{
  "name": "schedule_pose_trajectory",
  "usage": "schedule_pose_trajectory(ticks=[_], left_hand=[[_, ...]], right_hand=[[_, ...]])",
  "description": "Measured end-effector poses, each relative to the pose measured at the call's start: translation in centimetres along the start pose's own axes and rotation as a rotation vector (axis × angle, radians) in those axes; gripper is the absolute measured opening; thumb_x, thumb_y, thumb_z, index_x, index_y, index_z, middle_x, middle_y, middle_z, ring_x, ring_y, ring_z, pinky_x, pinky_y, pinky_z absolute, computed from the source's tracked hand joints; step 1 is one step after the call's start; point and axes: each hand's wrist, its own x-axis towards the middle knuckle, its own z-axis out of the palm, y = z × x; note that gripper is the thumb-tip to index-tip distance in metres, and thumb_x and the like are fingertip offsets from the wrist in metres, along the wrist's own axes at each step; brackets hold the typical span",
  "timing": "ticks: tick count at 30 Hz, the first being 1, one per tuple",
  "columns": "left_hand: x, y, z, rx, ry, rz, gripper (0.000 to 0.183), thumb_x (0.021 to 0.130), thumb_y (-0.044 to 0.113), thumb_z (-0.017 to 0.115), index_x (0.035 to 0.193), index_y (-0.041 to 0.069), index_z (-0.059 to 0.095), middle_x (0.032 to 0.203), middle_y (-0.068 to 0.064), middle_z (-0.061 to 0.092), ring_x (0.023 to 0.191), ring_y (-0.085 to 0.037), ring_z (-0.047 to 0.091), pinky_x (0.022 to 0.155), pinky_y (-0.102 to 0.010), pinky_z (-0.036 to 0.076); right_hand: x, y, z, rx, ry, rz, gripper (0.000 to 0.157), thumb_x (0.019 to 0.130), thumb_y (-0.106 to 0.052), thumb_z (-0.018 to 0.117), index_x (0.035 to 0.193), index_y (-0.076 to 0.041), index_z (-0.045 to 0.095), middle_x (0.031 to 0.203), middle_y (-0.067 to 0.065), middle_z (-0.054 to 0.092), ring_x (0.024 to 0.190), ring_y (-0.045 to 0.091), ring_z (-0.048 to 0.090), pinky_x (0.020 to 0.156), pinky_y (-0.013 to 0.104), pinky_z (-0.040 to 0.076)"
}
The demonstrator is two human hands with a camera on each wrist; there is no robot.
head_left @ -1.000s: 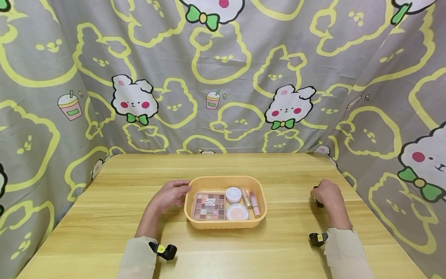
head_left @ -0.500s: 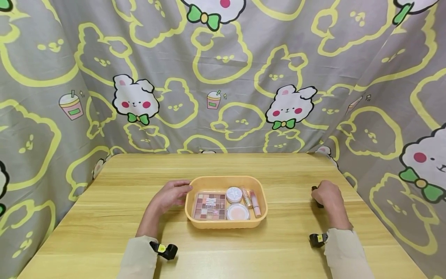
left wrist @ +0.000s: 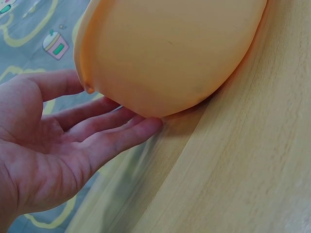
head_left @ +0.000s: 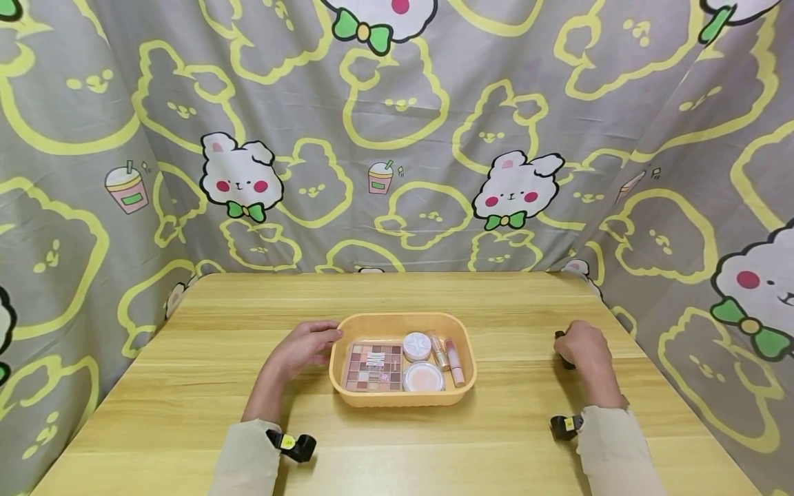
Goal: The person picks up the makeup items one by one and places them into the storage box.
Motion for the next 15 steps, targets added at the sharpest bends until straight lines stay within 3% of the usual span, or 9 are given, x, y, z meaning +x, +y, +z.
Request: schedule_pose_trajectory(ticks=[15], left_hand=[[-0.10, 0.04, 0.02, -0.001, 0.002, 0.001, 0.054, 0.104, 0.028, 0.058, 0.144, -0.006, 0.049, 0.143, -0.026, 0.055, 0.132, -0.041, 0.056, 0.102, -0.051, 0.053]], right_hand=[[0.11, 0.19, -0.01, 0.005, -0.026, 0.035, 0.026, 0.089, -0.017, 0.052, 0.096, 0.007, 0.062, 0.097, 0.032, 0.059, 0.080, 0.039, 0.054, 0.060, 0.043, 0.048]])
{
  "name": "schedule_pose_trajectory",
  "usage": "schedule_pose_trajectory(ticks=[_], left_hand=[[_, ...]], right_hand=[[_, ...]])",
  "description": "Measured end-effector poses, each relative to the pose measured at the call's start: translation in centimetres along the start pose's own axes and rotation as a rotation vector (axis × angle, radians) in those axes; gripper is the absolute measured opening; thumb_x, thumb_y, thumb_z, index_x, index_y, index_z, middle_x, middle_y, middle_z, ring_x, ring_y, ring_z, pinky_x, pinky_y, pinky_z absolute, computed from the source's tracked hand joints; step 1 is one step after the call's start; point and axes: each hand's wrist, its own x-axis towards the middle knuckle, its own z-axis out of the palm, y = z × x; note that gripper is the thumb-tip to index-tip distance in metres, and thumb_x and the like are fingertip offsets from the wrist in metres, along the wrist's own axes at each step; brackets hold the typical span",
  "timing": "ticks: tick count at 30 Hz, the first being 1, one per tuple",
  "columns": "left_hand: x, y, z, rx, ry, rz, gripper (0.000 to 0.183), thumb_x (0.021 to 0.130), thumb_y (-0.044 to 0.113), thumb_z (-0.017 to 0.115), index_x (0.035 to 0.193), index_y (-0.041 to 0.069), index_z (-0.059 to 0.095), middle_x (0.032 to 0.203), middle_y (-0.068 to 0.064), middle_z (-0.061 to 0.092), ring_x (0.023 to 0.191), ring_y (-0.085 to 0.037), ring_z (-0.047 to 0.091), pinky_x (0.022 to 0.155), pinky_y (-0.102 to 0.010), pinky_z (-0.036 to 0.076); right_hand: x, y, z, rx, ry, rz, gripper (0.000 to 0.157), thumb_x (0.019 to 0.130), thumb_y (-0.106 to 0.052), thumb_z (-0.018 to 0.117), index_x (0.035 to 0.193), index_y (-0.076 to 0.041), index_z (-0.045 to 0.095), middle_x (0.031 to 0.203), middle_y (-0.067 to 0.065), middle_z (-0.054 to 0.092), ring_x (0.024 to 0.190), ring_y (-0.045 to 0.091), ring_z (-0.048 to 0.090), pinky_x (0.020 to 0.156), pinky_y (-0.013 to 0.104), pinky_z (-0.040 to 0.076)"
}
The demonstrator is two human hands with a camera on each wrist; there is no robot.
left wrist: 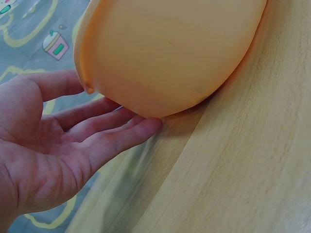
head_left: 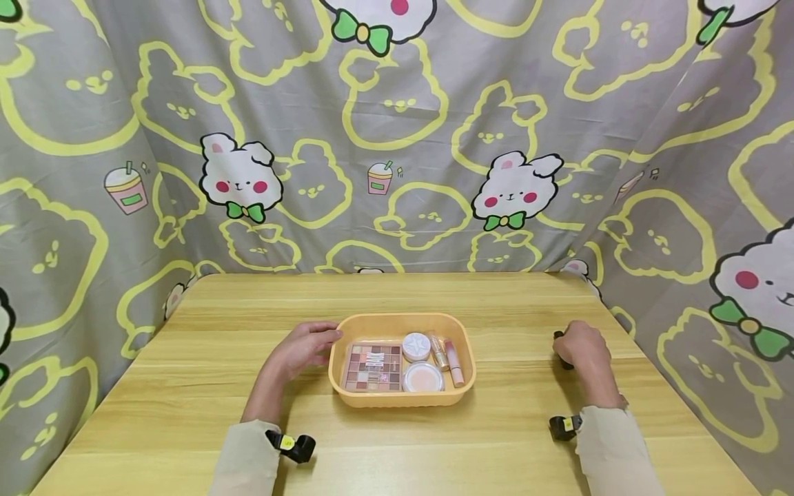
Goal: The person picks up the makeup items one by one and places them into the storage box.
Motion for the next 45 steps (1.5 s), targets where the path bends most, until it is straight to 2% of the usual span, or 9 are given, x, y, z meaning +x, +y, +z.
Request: schedule_pose_trajectory(ticks=[16, 24, 28, 32, 35, 37, 41, 45], left_hand=[[0.0, 0.0, 0.1, 0.007, 0.001, -0.004, 0.054, 0.104, 0.027, 0.057, 0.145, -0.006, 0.047, 0.144, -0.027, 0.054, 0.133, -0.041, 0.055, 0.102, -0.051, 0.053], [0.0, 0.1, 0.1, 0.001, -0.002, 0.003, 0.053, 0.104, 0.027, 0.057, 0.144, -0.007, 0.048, 0.143, -0.027, 0.055, 0.132, -0.041, 0.056, 0.101, -0.051, 0.054], [0.1, 0.0, 0.1, -0.001, -0.003, 0.003, 0.054, 0.103, 0.027, 0.058, 0.144, -0.007, 0.048, 0.143, -0.027, 0.055, 0.131, -0.041, 0.056, 0.101, -0.051, 0.054], [0.1, 0.0, 0.0, 0.004, 0.007, -0.003, 0.055, 0.103, 0.028, 0.058, 0.144, -0.007, 0.048, 0.143, -0.027, 0.055, 0.132, -0.041, 0.056, 0.101, -0.050, 0.054], [0.1, -0.1, 0.0, 0.001, 0.016, -0.007, 0.055, 0.103, 0.027, 0.058, 0.144, -0.007, 0.048, 0.143, -0.026, 0.056, 0.131, -0.040, 0.057, 0.102, -0.050, 0.054], [0.1, -0.1, 0.0, -0.002, 0.019, -0.009, 0.055, 0.102, 0.026, 0.058, 0.144, -0.007, 0.048, 0.142, -0.026, 0.056, 0.130, -0.039, 0.057, 0.102, -0.050, 0.054], [0.1, 0.0, 0.0, -0.006, 0.018, -0.010, 0.055, 0.102, 0.027, 0.058, 0.144, -0.007, 0.048, 0.142, -0.026, 0.057, 0.130, -0.039, 0.058, 0.101, -0.050, 0.054], [0.1, 0.0, 0.0, -0.006, 0.009, -0.007, 0.055, 0.103, 0.027, 0.058, 0.144, -0.007, 0.048, 0.143, -0.026, 0.056, 0.132, -0.041, 0.056, 0.103, -0.051, 0.053]], right_hand=[[0.0, 0.1, 0.0, -0.006, -0.009, 0.013, 0.029, 0.092, -0.020, 0.052, 0.101, 0.006, 0.062, 0.102, 0.034, 0.059, 0.084, 0.041, 0.056, 0.063, 0.046, 0.049], [-0.2, -0.2, 0.0, -0.006, 0.003, 0.003, 0.029, 0.091, -0.020, 0.053, 0.101, 0.006, 0.063, 0.097, 0.029, 0.060, 0.082, 0.039, 0.055, 0.062, 0.044, 0.048], [-0.3, -0.4, -0.1, -0.003, 0.017, -0.029, 0.026, 0.090, -0.019, 0.055, 0.096, 0.004, 0.065, 0.093, 0.026, 0.061, 0.078, 0.036, 0.054, 0.061, 0.041, 0.047], [-0.4, -0.8, -0.2, 0.025, 0.028, -0.064, 0.014, 0.084, -0.013, 0.055, 0.076, -0.003, 0.059, 0.080, 0.017, 0.059, 0.069, 0.030, 0.050, 0.055, 0.035, 0.041], [-0.6, -1.2, -0.4, 0.054, 0.034, -0.076, 0.009, 0.079, -0.009, 0.055, 0.070, -0.007, 0.055, 0.075, 0.014, 0.058, 0.066, 0.027, 0.048, 0.053, 0.033, 0.037], [-0.8, -1.4, -0.6, 0.060, 0.040, -0.077, 0.006, 0.077, -0.009, 0.057, 0.076, -0.003, 0.061, 0.081, 0.017, 0.061, 0.069, 0.029, 0.051, 0.054, 0.033, 0.040], [-1.0, -1.8, -1.2, 0.058, 0.036, -0.072, 0.031, 0.078, -0.011, 0.061, 0.103, 0.007, 0.066, 0.103, 0.029, 0.065, 0.081, 0.035, 0.058, 0.061, 0.037, 0.048], [-1.3, -2.2, -1.6, 0.072, 0.019, -0.073, 0.043, 0.081, -0.013, 0.062, 0.117, 0.011, 0.062, 0.117, 0.035, 0.062, 0.089, 0.039, 0.060, 0.066, 0.041, 0.052]])
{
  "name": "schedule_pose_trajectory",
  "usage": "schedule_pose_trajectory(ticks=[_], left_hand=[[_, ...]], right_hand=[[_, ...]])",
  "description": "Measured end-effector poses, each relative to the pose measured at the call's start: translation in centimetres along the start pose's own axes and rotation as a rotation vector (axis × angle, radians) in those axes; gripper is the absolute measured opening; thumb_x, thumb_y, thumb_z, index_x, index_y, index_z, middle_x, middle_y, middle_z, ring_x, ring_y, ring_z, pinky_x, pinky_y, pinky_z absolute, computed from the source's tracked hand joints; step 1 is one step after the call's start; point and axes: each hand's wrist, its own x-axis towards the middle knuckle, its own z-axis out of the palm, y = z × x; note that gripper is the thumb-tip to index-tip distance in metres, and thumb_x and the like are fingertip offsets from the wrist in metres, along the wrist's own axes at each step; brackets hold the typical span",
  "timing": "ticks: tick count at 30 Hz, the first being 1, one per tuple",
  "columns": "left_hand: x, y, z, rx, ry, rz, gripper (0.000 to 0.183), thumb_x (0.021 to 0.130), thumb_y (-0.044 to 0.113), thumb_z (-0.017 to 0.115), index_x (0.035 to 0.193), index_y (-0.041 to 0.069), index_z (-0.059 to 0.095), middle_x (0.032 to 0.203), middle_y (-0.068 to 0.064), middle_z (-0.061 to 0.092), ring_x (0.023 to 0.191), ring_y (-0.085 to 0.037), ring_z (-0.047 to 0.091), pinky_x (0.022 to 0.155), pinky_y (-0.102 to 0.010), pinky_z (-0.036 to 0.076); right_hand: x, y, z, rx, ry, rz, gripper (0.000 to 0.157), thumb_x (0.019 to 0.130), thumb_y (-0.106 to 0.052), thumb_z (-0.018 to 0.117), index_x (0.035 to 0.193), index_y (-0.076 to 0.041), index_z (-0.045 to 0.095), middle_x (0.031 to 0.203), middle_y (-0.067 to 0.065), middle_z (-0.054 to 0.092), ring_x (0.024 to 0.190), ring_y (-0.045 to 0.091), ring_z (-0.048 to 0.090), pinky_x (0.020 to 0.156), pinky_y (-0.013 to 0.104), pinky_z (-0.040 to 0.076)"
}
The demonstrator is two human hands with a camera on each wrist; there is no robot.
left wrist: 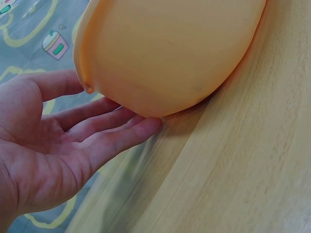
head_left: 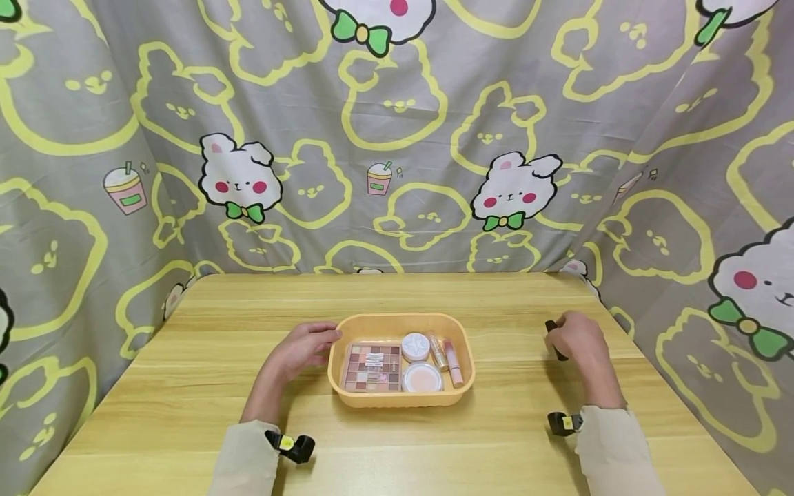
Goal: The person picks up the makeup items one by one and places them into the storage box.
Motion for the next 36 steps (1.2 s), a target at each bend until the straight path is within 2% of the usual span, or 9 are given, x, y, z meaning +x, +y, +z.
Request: schedule_pose_trajectory(ticks=[6, 10, 19, 28, 36], left_hand=[[0.1, 0.1, 0.0, 0.000, -0.007, 0.002, 0.056, 0.103, 0.028, 0.058, 0.145, -0.007, 0.047, 0.145, -0.027, 0.054, 0.133, -0.041, 0.055, 0.104, -0.052, 0.052], [0.1, 0.2, 0.1, 0.001, -0.007, 0.000, 0.056, 0.103, 0.028, 0.058, 0.146, -0.006, 0.046, 0.145, -0.027, 0.053, 0.133, -0.041, 0.055, 0.104, -0.051, 0.052], [0.1, 0.1, 0.1, 0.009, -0.003, -0.001, 0.055, 0.103, 0.028, 0.058, 0.145, -0.007, 0.047, 0.144, -0.026, 0.055, 0.133, -0.040, 0.055, 0.103, -0.050, 0.053], [0.1, 0.1, 0.1, 0.011, -0.002, 0.002, 0.054, 0.104, 0.027, 0.057, 0.145, -0.006, 0.047, 0.144, -0.026, 0.055, 0.133, -0.040, 0.055, 0.101, -0.049, 0.054], [0.1, 0.0, 0.0, 0.012, 0.001, -0.003, 0.054, 0.104, 0.027, 0.057, 0.145, -0.006, 0.047, 0.143, -0.025, 0.056, 0.132, -0.038, 0.057, 0.101, -0.048, 0.055]], right_hand=[[-0.4, -0.5, -0.2, -0.004, 0.021, -0.022, 0.052, 0.083, -0.014, 0.060, 0.128, 0.013, 0.057, 0.131, 0.038, 0.056, 0.106, 0.051, 0.059, 0.077, 0.051, 0.054], [-0.6, -0.9, -0.3, -0.013, 0.034, -0.033, 0.054, 0.084, -0.013, 0.058, 0.130, 0.015, 0.055, 0.132, 0.038, 0.056, 0.109, 0.053, 0.058, 0.080, 0.053, 0.054], [-1.2, -2.6, 0.3, 0.007, 0.043, -0.071, 0.053, 0.089, -0.013, 0.056, 0.134, 0.015, 0.051, 0.115, 0.034, 0.065, 0.092, 0.043, 0.064, 0.072, 0.048, 0.054], [-1.7, -4.3, 0.6, 0.047, 0.056, -0.100, 0.045, 0.091, -0.012, 0.059, 0.126, 0.015, 0.054, 0.100, 0.029, 0.069, 0.076, 0.032, 0.066, 0.062, 0.038, 0.053], [-2.1, -5.9, 0.8, 0.072, 0.054, -0.134, 0.042, 0.090, -0.011, 0.060, 0.124, 0.013, 0.055, 0.097, 0.026, 0.071, 0.069, 0.025, 0.066, 0.059, 0.036, 0.052]])
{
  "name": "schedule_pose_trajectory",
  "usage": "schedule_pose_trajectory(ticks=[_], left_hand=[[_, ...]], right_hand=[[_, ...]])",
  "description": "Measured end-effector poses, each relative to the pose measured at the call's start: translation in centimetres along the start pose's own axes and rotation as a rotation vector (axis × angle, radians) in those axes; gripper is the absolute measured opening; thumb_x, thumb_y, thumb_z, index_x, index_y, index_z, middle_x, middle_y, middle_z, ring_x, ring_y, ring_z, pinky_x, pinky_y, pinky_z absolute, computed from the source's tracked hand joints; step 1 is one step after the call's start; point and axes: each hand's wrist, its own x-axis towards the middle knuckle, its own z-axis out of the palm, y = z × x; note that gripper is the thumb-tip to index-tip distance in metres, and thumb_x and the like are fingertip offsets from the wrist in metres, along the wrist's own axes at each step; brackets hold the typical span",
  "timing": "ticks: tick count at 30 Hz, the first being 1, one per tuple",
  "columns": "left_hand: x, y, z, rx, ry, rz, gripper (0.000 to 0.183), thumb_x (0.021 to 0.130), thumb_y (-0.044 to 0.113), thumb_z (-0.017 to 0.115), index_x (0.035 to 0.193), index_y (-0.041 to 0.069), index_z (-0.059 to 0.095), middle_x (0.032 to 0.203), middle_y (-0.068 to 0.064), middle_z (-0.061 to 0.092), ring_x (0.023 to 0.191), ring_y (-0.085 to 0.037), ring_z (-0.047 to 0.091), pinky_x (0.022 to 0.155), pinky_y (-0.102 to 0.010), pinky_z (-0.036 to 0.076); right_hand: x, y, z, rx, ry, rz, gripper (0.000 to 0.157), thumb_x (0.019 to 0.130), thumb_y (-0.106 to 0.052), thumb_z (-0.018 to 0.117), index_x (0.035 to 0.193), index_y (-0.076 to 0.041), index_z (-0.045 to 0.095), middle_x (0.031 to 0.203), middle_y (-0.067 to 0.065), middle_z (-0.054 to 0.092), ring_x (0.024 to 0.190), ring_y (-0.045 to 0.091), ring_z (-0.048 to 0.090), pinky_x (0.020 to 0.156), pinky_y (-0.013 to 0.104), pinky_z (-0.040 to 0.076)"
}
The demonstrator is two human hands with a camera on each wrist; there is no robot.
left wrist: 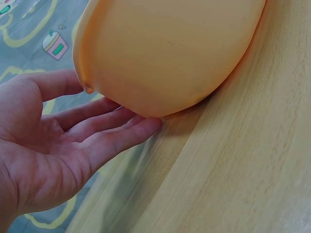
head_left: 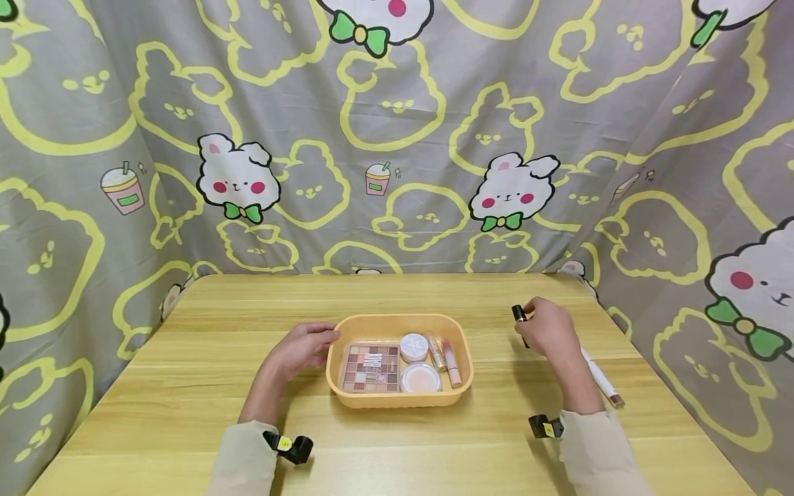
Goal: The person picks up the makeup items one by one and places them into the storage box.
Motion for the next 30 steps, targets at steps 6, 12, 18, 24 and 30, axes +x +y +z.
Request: schedule_pose_trajectory(ticks=[6, 12, 18, 24, 30], left_hand=[[0.0, -0.1, -0.1, -0.005, 0.002, 0.003, 0.054, 0.103, 0.027, 0.058, 0.144, -0.007, 0.048, 0.142, -0.025, 0.056, 0.131, -0.037, 0.057, 0.100, -0.047, 0.055], [-0.1, -0.2, -0.1, -0.006, -0.009, 0.010, 0.054, 0.104, 0.026, 0.057, 0.144, -0.008, 0.047, 0.142, -0.027, 0.056, 0.131, -0.039, 0.057, 0.099, -0.048, 0.056], [-0.2, -0.1, -0.1, 0.000, -0.005, 0.004, 0.056, 0.104, 0.028, 0.057, 0.146, -0.008, 0.046, 0.144, -0.027, 0.054, 0.131, -0.040, 0.056, 0.099, -0.049, 0.055], [-0.1, 0.0, 0.0, -0.004, -0.006, 0.004, 0.055, 0.104, 0.027, 0.056, 0.145, -0.007, 0.046, 0.144, -0.027, 0.054, 0.132, -0.040, 0.056, 0.102, -0.050, 0.054], [-0.1, 0.0, 0.0, 0.000, -0.003, -0.001, 0.055, 0.104, 0.028, 0.057, 0.145, -0.007, 0.046, 0.144, -0.027, 0.055, 0.132, -0.040, 0.056, 0.102, -0.050, 0.054]], right_hand=[[-0.2, -0.9, 0.3, 0.012, 0.012, -0.014, 0.042, 0.088, -0.011, 0.063, 0.124, 0.012, 0.057, 0.097, 0.026, 0.072, 0.070, 0.026, 0.067, 0.059, 0.036, 0.052], [-0.4, -2.0, 0.7, 0.023, 0.011, -0.026, 0.041, 0.087, -0.010, 0.064, 0.122, 0.011, 0.058, 0.095, 0.025, 0.072, 0.070, 0.025, 0.068, 0.060, 0.037, 0.053], [-0.7, -3.6, 1.3, 0.044, 0.018, -0.064, 0.039, 0.087, -0.008, 0.066, 0.121, 0.010, 0.059, 0.096, 0.024, 0.072, 0.069, 0.023, 0.068, 0.059, 0.035, 0.053], [-0.7, -4.8, 2.5, 0.079, 0.033, -0.108, 0.038, 0.088, -0.007, 0.066, 0.122, 0.008, 0.061, 0.096, 0.022, 0.073, 0.067, 0.020, 0.068, 0.057, 0.030, 0.054], [-0.8, -6.0, 3.7, 0.114, 0.045, -0.138, 0.036, 0.086, -0.005, 0.066, 0.120, 0.007, 0.062, 0.093, 0.019, 0.073, 0.065, 0.018, 0.067, 0.054, 0.028, 0.053]])
